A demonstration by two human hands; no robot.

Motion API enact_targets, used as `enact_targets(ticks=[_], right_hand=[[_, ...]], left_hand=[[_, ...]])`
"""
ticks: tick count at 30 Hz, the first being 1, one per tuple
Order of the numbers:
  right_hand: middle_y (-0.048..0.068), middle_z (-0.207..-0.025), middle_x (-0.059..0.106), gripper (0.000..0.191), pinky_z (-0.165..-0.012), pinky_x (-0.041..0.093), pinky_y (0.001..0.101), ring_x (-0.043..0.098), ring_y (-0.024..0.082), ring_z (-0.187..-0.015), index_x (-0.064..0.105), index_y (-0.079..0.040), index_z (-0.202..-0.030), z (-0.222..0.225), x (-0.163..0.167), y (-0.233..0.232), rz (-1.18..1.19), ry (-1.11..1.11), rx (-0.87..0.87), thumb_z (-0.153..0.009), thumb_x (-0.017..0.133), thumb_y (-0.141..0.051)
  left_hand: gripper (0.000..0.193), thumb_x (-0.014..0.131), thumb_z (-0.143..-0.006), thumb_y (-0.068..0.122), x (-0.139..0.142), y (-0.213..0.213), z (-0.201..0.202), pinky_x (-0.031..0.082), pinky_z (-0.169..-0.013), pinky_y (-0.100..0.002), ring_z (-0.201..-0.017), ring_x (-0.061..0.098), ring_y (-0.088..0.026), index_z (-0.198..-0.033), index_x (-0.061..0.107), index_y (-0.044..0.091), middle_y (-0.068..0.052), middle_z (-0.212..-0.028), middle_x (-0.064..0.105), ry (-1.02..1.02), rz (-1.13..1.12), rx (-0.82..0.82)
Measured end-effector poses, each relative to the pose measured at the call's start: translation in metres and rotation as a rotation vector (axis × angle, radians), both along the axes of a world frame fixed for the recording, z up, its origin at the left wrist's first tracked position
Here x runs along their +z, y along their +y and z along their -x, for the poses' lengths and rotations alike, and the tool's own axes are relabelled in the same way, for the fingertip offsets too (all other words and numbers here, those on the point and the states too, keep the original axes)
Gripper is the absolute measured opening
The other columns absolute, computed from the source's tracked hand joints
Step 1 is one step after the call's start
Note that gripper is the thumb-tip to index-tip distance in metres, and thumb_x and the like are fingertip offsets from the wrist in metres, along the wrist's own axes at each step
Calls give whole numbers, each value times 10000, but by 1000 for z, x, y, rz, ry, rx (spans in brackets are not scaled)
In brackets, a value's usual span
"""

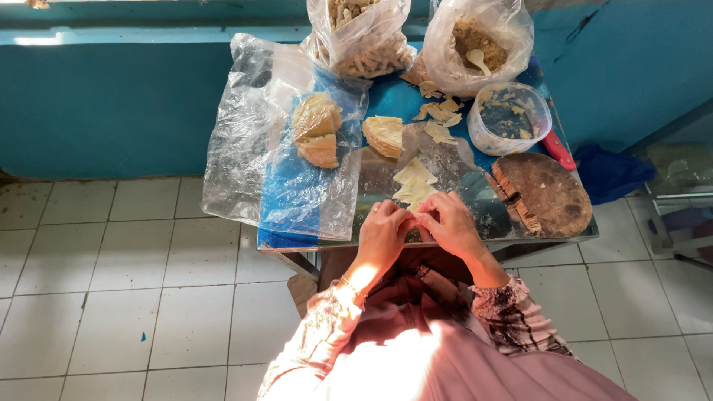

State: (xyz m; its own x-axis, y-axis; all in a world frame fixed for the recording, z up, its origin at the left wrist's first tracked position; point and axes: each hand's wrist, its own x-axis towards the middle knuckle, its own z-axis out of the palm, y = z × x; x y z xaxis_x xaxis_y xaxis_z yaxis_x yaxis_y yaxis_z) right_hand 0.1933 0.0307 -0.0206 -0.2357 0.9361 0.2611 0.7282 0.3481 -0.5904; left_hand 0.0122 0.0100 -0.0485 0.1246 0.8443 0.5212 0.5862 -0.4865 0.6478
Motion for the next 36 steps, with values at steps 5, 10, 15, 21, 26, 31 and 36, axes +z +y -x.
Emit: enact_targets(ticks=[5,10,15,21,26,31,36], right_hand=[[38,-959,721,173,-773,475,419,633,271,-919,743,-85,-958,5,3,-22,-417,-99,34,-840,788,-203],[31,-941,713,124,-799,486,406,622,274,-914,744,-99,-912,7,8,-30,-411,-64,47,-837,782,-191],[66,-856,654,187,-742,488,402,599,302,-868,753,-83,-881,5,7,-23,-180,-33,-15,-825,802,-255],[31,-898,693,115,-781,496,403,628,269,-876,716,-101,-932,5,10,-25,-215,-52,11,-894,755,-203],[31,-934,698,186,-745,476,426,616,270,-880,710,-86,-965,10,13,-35,-438,-115,38,-827,784,-188],[34,-921,668,135,-779,496,417,600,287,-906,715,-109,-916,5,7,-25,-385,-76,59,-851,787,-202],[28,-950,668,85,-798,503,399,608,279,-936,728,-122,-953,5,-1,-14,-274,-54,-32,-930,748,-201]], left_hand=[[48,732,-843,144,2,26,3,514,-787,-413,-902,649,-308,-859,759,107,-86,-870,646,3,159,-81],[91,730,-830,183,4,18,4,508,-775,-434,-907,651,-327,-781,728,107,-85,-894,663,49,144,-79],[94,704,-865,107,5,-2,0,507,-815,-451,-943,641,-341,-959,703,102,-104,-949,660,-7,110,-47],[168,694,-907,85,2,-15,5,522,-832,-426,-953,626,-331,-1074,681,94,-83,-1011,671,4,-120,-131],[79,734,-884,107,-1,1,3,520,-793,-432,-929,632,-327,-961,719,109,-100,-925,623,-25,-23,-74],[57,700,-918,104,-3,8,6,526,-808,-438,-938,646,-325,-973,717,100,-100,-956,626,-89,128,-121],[79,686,-922,95,-3,4,4,521,-828,-447,-969,629,-350,-996,679,69,-111,-997,630,11,-27,-128]])
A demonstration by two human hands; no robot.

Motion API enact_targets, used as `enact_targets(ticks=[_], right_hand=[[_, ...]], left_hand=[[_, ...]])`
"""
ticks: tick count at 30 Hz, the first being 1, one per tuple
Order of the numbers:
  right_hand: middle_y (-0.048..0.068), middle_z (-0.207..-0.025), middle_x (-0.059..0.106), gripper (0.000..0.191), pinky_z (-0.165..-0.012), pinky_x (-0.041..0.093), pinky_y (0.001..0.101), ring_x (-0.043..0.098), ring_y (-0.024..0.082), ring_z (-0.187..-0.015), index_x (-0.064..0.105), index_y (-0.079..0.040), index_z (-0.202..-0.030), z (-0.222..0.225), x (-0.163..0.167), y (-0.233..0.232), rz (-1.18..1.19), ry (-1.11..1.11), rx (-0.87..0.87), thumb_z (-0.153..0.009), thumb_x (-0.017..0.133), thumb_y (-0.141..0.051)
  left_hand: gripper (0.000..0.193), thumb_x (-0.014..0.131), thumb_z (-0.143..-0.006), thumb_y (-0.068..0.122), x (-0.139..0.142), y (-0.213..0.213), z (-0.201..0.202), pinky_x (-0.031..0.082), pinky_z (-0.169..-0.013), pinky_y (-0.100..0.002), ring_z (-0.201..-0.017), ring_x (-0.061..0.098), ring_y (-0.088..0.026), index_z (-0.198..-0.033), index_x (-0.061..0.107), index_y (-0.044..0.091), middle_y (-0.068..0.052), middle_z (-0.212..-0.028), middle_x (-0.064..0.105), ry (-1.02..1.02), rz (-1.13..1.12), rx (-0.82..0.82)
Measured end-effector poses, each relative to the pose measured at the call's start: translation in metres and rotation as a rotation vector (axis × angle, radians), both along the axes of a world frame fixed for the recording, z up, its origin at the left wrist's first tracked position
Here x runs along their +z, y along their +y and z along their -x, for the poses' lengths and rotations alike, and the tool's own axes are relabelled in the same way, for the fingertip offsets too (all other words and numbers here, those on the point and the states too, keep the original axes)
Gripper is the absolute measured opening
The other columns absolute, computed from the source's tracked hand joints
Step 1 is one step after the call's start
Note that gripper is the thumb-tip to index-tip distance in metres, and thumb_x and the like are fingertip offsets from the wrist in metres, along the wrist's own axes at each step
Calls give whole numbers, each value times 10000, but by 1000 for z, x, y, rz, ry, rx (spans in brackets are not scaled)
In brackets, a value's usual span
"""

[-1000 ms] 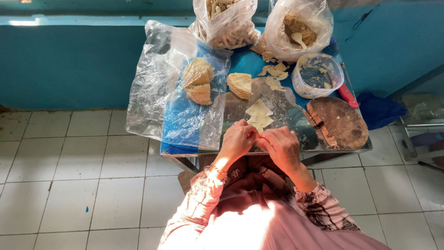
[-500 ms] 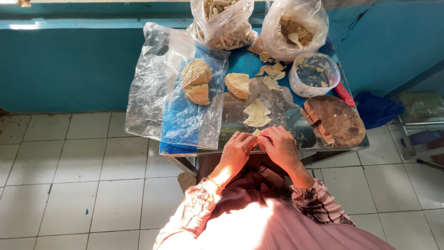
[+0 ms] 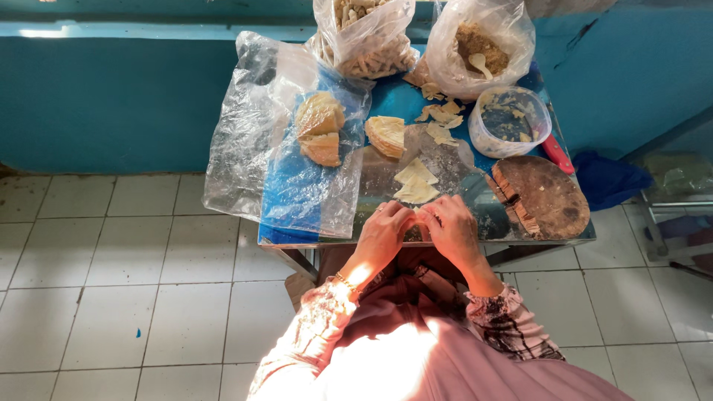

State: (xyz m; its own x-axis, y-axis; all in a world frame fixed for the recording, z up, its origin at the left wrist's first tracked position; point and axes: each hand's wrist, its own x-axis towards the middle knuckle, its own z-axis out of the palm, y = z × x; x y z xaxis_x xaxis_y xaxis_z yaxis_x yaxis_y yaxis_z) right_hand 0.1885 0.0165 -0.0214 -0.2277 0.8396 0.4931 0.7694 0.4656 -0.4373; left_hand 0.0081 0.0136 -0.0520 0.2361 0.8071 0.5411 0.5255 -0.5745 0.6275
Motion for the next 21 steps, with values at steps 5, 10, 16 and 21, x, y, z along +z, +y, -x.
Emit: enact_targets(ticks=[5,10,16,21], right_hand=[[-2,-957,702,120,-749,448,419,616,248,-913,741,-126,-954,1,4,-14,-178,-142,-13,-860,769,-196],[12,-940,682,105,-770,461,405,604,267,-931,727,-130,-913,-1,3,-6,-159,-61,20,-860,786,-199],[16,-967,705,54,-797,486,405,641,265,-947,750,-119,-965,-7,7,8,-18,-42,48,-924,751,-156],[19,-907,739,183,-701,472,444,652,254,-857,767,-89,-909,-10,20,-5,-36,-96,56,-774,796,-208]], left_hand=[[41,690,-916,102,11,8,-3,523,-817,-438,-967,632,-347,-956,681,96,-110,-979,628,27,0,30],[207,714,-894,121,21,3,4,506,-768,-451,-947,613,-364,-1069,642,36,-141,-1030,603,-112,57,-54],[62,687,-921,80,19,6,0,529,-808,-433,-986,637,-322,-982,671,84,-82,-982,624,18,-27,-10],[81,671,-907,55,20,13,0,526,-820,-435,-974,631,-327,-977,689,91,-92,-980,613,-5,-6,-32]])
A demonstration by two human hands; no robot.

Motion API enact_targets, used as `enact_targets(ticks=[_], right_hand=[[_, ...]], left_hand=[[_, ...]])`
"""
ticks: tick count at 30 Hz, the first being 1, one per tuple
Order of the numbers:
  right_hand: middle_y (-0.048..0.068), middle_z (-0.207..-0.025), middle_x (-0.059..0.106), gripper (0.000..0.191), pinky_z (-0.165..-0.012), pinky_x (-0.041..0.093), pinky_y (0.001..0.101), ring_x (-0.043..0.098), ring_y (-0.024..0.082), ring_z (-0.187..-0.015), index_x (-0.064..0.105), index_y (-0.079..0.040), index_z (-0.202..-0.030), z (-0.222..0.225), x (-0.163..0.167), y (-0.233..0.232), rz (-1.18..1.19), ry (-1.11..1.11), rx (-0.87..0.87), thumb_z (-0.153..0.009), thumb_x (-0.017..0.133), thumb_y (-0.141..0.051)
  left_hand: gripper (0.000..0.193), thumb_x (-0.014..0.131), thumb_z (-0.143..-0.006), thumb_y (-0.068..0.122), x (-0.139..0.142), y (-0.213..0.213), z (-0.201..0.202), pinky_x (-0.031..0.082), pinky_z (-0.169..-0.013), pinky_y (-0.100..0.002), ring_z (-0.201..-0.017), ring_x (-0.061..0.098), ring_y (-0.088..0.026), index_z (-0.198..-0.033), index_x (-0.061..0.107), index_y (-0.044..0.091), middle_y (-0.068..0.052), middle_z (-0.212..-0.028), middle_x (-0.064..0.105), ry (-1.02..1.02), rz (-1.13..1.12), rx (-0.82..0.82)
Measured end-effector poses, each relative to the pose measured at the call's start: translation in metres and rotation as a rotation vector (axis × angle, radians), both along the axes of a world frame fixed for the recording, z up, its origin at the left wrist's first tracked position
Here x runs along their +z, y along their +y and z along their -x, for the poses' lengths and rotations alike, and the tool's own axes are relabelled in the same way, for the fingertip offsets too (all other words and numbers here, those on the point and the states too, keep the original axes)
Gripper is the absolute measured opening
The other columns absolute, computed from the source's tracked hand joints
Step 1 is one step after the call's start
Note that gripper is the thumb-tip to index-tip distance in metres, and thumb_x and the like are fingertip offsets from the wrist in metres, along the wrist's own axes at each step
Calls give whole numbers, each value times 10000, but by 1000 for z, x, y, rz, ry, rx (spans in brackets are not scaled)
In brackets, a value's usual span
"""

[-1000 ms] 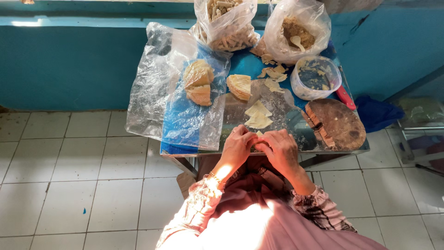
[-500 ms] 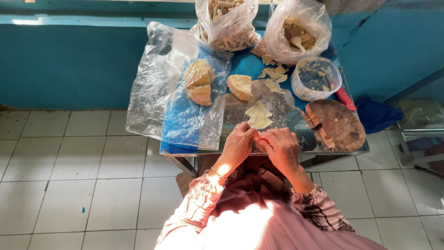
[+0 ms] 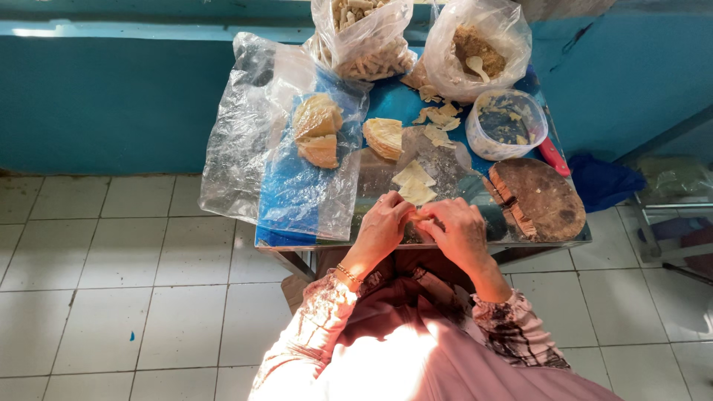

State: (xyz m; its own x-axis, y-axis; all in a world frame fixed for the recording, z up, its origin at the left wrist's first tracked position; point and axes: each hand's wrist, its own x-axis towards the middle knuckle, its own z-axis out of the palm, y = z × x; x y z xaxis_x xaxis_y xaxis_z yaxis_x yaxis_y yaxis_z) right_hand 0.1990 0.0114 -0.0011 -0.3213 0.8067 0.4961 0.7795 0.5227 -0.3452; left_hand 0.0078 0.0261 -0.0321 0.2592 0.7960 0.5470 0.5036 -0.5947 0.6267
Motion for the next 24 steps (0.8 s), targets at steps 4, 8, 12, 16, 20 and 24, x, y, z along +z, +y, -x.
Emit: enact_targets(ticks=[4,8,12,16,20,24], right_hand=[[34,-929,709,118,-762,509,408,633,261,-901,747,-98,-927,6,-4,7,-79,50,-10,-870,775,-198],[43,-920,704,82,-767,505,410,639,272,-906,747,-101,-926,5,-7,15,-58,-17,-71,-907,759,-180],[46,-907,722,223,-720,464,441,660,252,-852,773,-78,-1107,1,-4,8,-52,-112,-140,-910,745,-179],[33,-942,735,158,-744,481,417,671,261,-863,750,-115,-980,2,-1,4,-73,-55,-48,-847,750,-200],[44,-990,731,135,-760,520,374,674,253,-891,741,-124,-1045,0,7,11,54,114,-12,-917,728,-165],[64,-955,713,277,-708,523,382,652,253,-783,726,-79,-1034,2,23,10,135,171,35,-802,820,-198]], left_hand=[[228,658,-845,37,0,-4,1,520,-811,-443,-998,612,-347,-1072,673,50,-115,-1038,607,-31,-4,-36],[110,686,-922,82,-5,0,-6,532,-806,-432,-1001,625,-325,-1028,674,110,-85,-1007,611,64,-7,67],[161,688,-892,85,-10,3,-5,533,-808,-434,-996,624,-329,-1049,663,112,-92,-1009,607,63,3,53],[175,684,-909,87,-12,6,-7,524,-818,-447,-1004,614,-350,-1078,640,76,-118,-1008,596,22,13,30],[89,685,-942,123,-11,9,-9,518,-767,-442,-906,644,-348,-1007,651,73,-124,-952,616,-98,50,55],[115,654,-970,160,-10,15,2,507,-691,-400,-763,644,-316,-983,662,46,-135,-896,621,-226,246,-15]])
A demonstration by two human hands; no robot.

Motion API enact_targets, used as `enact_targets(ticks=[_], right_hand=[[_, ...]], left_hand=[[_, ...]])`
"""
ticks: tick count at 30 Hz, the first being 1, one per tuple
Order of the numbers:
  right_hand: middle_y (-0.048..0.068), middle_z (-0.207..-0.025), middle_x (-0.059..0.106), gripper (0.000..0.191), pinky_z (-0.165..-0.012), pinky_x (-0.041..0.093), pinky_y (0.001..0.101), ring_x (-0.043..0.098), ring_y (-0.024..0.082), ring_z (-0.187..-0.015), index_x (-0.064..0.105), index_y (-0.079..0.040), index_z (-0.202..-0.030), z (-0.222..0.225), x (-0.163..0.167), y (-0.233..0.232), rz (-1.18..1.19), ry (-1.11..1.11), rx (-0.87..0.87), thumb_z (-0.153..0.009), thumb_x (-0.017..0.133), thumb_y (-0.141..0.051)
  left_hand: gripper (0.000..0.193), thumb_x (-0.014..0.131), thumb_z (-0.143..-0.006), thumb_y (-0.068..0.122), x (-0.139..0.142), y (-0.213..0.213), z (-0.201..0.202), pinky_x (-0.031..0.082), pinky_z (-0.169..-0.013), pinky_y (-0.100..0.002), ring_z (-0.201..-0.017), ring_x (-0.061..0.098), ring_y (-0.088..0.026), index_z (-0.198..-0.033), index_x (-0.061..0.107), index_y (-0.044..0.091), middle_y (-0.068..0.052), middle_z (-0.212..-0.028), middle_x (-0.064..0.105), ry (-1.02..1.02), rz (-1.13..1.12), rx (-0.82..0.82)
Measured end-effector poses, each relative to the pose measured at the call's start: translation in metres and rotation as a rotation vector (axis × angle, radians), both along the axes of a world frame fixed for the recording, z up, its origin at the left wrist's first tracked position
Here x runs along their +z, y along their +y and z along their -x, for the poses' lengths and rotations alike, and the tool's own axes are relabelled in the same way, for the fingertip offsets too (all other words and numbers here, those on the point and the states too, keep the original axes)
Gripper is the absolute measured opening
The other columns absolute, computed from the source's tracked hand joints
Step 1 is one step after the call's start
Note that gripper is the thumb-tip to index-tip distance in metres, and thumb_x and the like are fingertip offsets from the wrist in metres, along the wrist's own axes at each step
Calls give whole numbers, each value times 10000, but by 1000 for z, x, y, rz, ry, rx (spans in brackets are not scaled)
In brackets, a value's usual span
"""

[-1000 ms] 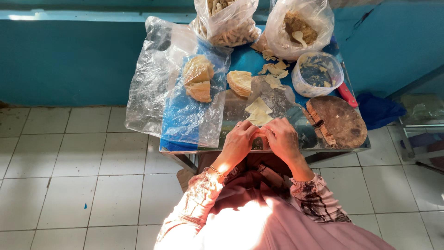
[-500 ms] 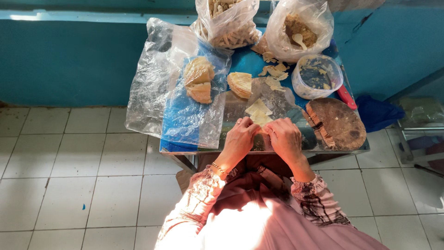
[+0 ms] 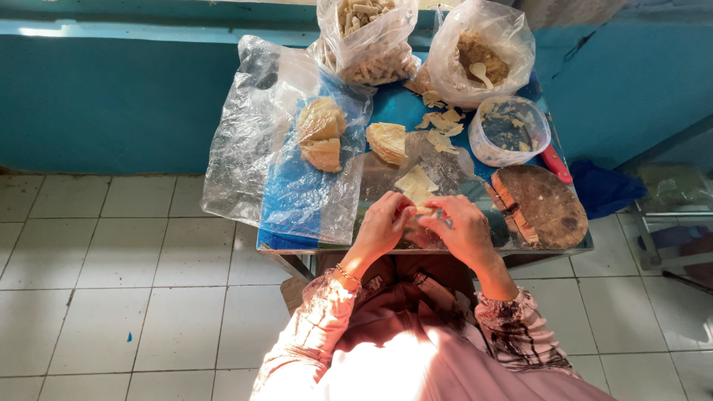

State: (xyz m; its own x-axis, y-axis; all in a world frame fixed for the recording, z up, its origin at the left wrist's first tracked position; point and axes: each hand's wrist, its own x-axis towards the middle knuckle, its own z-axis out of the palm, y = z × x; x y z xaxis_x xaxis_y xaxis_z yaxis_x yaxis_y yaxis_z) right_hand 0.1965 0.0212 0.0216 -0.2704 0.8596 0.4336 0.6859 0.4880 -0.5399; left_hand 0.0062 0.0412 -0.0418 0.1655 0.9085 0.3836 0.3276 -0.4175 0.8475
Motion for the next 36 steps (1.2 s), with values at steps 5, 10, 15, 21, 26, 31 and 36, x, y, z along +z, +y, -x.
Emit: enact_targets(ticks=[5,10,15,21,26,31,36], right_hand=[[48,-1031,709,189,-774,539,412,655,286,-911,733,-89,-995,13,31,9,-360,-209,159,-813,781,-107],[73,-959,703,128,-733,544,377,674,272,-879,729,-74,-936,16,62,51,-230,-222,381,-846,788,-143],[82,-876,711,119,-687,522,322,684,200,-772,749,-70,-983,2,119,180,-231,-157,322,-991,779,-185],[128,-958,766,157,-730,572,359,742,231,-823,805,-100,-1127,25,145,331,-463,-119,88,-992,731,-123],[122,-1086,777,164,-824,581,399,750,233,-967,776,-89,-1136,-41,108,363,-396,-169,-74,-1038,684,-183],[200,-965,754,531,-790,501,528,700,359,-899,802,-39,-946,-121,42,353,180,-850,-553,-857,803,-562],[208,-1102,747,302,-834,520,536,690,425,-1026,834,-107,-1044,-134,-1,350,40,-673,-481,-946,737,-376]], left_hand=[[249,568,-1061,245,8,5,0,498,-677,-346,-733,630,-274,-982,666,30,-126,-860,668,-197,253,-50],[278,582,-1068,278,26,-2,8,502,-708,-325,-787,645,-267,-1024,686,25,-120,-921,646,-215,-42,51],[183,643,-996,183,38,-9,11,527,-781,-367,-909,656,-305,-1123,701,65,-108,-1021,651,-149,-143,50],[108,727,-923,131,33,-12,10,517,-794,-414,-940,631,-313,-1014,693,83,-89,-992,648,135,-255,-6],[103,720,-945,135,28,-8,11,504,-814,-402,-934,609,-302,-1004,668,69,-85,-992,635,162,-261,-12],[121,718,-929,132,26,-10,10,491,-806,-391,-946,598,-283,-1025,660,87,-73,-1004,617,267,-312,-3],[126,721,-931,138,25,-10,8,490,-799,-391,-936,593,-275,-1029,657,91,-69,-1002,612,302,-317,16]])
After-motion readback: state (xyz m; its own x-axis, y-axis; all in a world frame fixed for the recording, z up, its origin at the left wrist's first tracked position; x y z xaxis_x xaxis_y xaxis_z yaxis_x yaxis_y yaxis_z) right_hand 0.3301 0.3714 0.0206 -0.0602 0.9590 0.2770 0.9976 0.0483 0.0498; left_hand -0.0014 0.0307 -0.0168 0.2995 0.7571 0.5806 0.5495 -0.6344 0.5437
